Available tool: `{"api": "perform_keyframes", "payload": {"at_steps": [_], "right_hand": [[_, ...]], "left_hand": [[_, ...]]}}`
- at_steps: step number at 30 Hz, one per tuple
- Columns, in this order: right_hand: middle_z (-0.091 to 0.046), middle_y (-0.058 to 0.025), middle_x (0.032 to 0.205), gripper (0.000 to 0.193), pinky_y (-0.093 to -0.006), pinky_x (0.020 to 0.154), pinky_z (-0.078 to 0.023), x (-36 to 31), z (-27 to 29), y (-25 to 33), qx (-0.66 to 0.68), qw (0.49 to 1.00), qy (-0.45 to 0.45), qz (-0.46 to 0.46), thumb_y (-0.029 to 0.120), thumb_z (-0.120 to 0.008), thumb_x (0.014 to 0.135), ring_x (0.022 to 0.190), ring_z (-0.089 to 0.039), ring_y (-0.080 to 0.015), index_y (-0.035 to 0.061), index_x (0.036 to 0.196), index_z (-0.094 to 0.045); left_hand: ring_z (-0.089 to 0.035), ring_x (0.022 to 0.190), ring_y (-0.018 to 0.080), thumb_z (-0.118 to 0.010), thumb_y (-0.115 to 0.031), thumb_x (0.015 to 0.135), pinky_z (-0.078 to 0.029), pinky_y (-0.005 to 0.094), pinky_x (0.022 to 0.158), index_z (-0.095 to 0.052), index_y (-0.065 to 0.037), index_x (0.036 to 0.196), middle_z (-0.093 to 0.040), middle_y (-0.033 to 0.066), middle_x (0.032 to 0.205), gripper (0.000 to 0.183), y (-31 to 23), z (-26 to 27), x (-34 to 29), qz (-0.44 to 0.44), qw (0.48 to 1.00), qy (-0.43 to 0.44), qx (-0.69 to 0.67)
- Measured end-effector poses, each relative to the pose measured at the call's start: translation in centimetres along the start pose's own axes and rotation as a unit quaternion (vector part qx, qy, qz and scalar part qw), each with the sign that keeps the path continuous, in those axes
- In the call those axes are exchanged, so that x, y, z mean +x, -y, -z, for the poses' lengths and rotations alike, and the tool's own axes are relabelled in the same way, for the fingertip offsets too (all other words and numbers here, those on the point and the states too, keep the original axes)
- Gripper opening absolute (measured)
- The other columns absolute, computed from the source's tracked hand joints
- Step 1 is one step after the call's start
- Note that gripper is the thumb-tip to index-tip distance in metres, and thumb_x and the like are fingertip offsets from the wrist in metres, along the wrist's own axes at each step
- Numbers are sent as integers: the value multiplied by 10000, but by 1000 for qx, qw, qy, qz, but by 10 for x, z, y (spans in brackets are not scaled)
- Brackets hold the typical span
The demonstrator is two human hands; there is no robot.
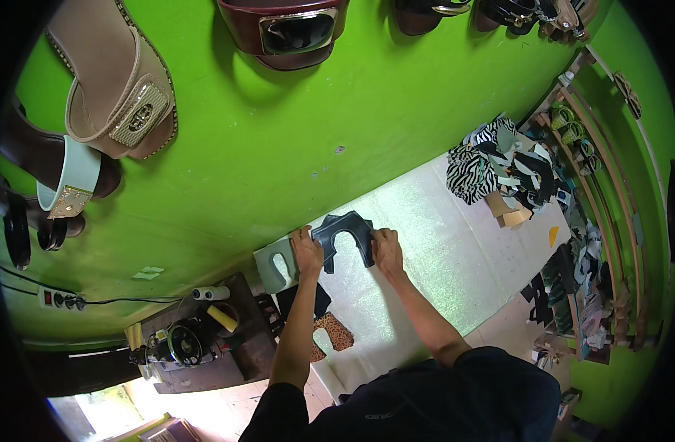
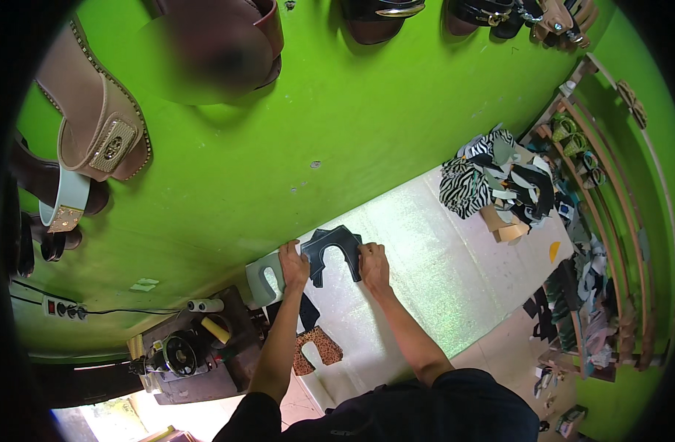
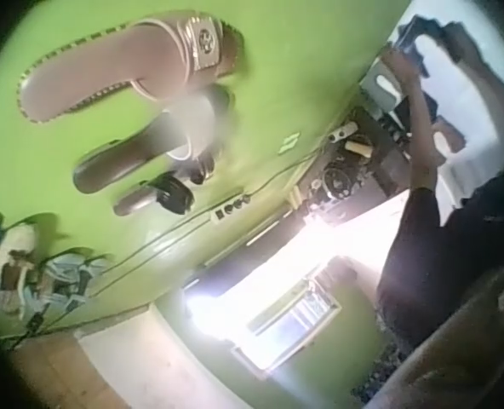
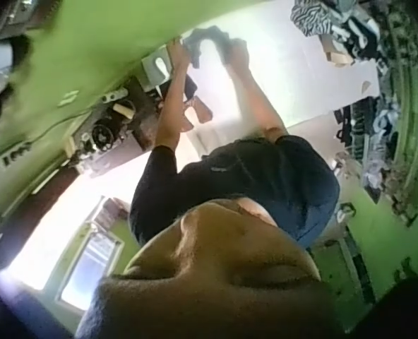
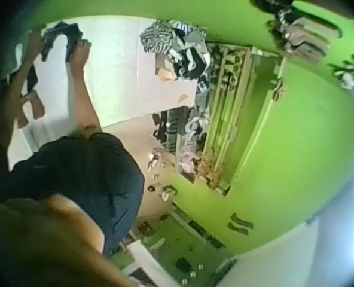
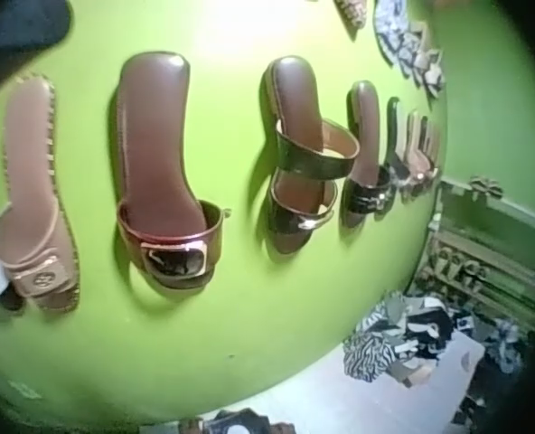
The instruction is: Sorting and organizing various cut leather shoe upper components on a workbench.
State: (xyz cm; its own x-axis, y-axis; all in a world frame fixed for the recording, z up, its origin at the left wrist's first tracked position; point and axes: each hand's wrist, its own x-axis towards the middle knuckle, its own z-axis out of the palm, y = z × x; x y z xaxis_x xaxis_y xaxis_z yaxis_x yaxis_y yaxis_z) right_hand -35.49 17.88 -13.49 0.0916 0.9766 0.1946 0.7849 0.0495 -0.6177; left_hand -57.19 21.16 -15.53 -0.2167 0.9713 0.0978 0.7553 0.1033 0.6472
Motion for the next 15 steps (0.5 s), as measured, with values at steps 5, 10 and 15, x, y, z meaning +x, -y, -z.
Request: {"api": "perform_keyframes", "payload": {"at_steps": [5,10,15], "right_hand": [[-617,-143,1069,295,-413,847,-479,-16,-13,1,-24,991,85,105,44,-593,816,992,-557,-323,25,1103,-661],[-590,-125,1185,343,-443,929,-437,-28,-21,-1,-81,985,96,120,73,-587,822,1078,-535,-291,24,1158,-639],[-565,-151,1280,425,-462,990,-426,-28,-15,-10,-126,973,140,131,80,-619,806,1159,-535,-319,41,1229,-586]], "left_hand": [[-474,1196,345,-454,-100,926,-405,516,969,-569,-51,1252,-495,148,1315,349,-12,-6,-36,-37,980,132,145],[-413,1305,308,-423,-129,947,-324,563,1033,-524,-57,1316,-446,126,1428,389,-9,-14,-54,-58,968,161,185],[-397,1323,331,-421,-132,950,-320,561,1056,-489,-52,1344,-419,156,1449,408,-10,-15,-61,-68,968,161,180]]}}
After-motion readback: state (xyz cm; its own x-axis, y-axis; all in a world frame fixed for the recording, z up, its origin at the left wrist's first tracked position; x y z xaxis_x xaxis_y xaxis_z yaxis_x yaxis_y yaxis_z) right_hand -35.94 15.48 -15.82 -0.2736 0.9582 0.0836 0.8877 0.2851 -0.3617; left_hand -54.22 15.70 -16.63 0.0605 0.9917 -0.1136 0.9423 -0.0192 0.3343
